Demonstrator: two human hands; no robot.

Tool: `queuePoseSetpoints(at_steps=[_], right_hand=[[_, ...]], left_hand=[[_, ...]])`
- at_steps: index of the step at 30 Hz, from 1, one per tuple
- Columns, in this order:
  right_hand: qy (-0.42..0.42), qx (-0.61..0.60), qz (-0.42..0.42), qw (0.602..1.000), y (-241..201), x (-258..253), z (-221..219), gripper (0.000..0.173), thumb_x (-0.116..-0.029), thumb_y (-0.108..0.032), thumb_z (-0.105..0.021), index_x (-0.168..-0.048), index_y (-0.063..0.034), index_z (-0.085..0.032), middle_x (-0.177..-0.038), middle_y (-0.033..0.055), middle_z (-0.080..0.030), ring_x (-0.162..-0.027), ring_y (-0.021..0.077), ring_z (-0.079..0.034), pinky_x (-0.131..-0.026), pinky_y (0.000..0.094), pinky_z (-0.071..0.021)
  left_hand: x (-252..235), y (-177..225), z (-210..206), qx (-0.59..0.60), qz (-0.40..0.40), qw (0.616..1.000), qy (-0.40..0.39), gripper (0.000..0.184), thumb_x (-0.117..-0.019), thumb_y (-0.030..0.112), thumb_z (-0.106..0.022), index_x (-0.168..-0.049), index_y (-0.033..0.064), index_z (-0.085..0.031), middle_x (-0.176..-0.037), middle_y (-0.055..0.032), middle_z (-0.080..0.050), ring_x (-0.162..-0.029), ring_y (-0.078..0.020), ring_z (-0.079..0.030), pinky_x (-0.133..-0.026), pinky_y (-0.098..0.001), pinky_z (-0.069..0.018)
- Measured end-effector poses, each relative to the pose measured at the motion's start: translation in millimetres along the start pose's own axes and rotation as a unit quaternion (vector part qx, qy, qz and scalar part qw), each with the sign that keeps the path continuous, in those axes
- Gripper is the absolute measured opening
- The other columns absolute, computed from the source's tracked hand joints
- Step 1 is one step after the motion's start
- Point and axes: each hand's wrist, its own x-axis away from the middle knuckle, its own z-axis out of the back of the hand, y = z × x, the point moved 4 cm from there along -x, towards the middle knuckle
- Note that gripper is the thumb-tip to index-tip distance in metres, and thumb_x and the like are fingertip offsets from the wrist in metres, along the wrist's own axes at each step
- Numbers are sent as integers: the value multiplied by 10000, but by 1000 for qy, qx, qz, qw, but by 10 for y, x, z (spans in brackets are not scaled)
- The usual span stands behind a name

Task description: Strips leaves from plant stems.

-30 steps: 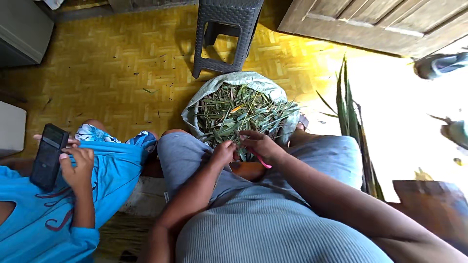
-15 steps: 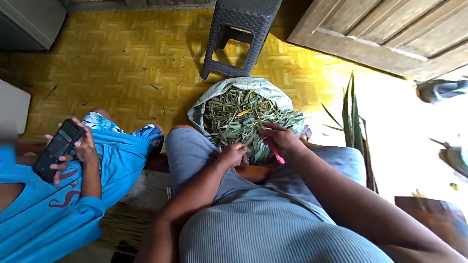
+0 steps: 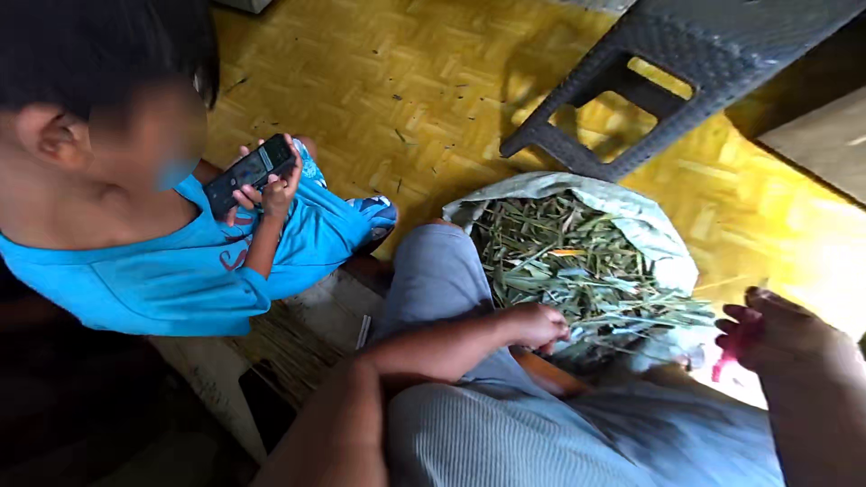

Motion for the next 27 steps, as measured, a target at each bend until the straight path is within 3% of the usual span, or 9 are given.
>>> queuePoseSetpoints(at_steps=[3,6,7,9,11,16,21,24,27], right_hand=[[12,31,32,999,-94,119,10,354,-1073,-346,-498,-1391,-193,-475,-821,-68,-537,-551,25,-482,-485,207,-411],[-80,151,150,974,-224,578,-259,444,-1059,-249,-538,-1464,-88,-453,-871,-41,-550,-607,-19,-488,-571,187,-447],[-128,212,201,948,-190,713,-348,468,-1028,-204,-579,-1455,-46,-475,-926,17,-584,-672,14,-518,-638,230,-482],[-217,329,292,871,-76,917,-513,458,-962,-107,-684,-1383,38,-573,-1031,232,-671,-830,272,-633,-799,506,-536],[-259,428,337,797,-3,1142,-682,371,-932,-96,-747,-1285,-5,-674,-1072,273,-701,-935,440,-685,-858,687,-514],[-232,510,410,719,127,1362,-769,197,-928,-115,-750,-1087,0,-728,-1026,260,-721,-911,510,-696,-769,753,-505],[-164,554,377,724,-16,1280,-579,221,-1009,-180,-666,-1072,26,-718,-1021,305,-710,-951,554,-683,-784,773,-490],[-130,534,342,763,-303,1072,-310,269,-1045,-193,-600,-1097,49,-707,-1024,348,-692,-989,583,-658,-841,805,-452],[-93,451,318,829,-797,874,29,372,-1061,-235,-551,-1120,113,-670,-1017,378,-662,-952,560,-645,-852,788,-442]], left_hand=[[-7,3,-2,-30,3,1000,-3,336,-1128,163,-392,-1217,-60,-626,-808,-89,-607,-646,-116,-500,-635,-284,-449],[-31,-25,2,-83,2,997,1,349,-1126,162,-395,-1233,-79,-623,-898,-160,-656,-752,-192,-590,-752,-358,-509],[-31,-30,-5,-104,4,995,-2,360,-1128,167,-390,-1243,-83,-623,-934,-182,-669,-795,-216,-617,-793,-381,-520],[-28,-23,-20,-134,6,991,-8,371,-1130,177,-390,-1259,-83,-621,-977,-206,-681,-840,-243,-642,-836,-405,-524],[-26,-6,-31,-151,-1,988,-10,360,-1124,182,-417,-1251,-76,-634,-975,-203,-687,-841,-242,-645,-839,-406,-524],[46,140,-83,-192,-40,980,-10,347,-1112,162,-435,-1227,-86,-648,-972,-221,-694,-866,-286,-664,-856,-452,-524],[329,550,-155,-359,-58,929,63,326,-1070,173,-520,-1320,-3,-633,-1302,-234,-637,-1233,-389,-613,-1004,-580,-493],[590,996,-315,-471,-177,851,149,281,-1023,132,-577,-1277,80,-683,-1332,-160,-635,-1283,-349,-570,-1046,-523,-464],[823,1419,-627,-514,-272,807,103,235,-1015,163,-611,-1213,92,-714,-1237,-134,-683,-1211,-333,-613,-1044,-512,-456]])
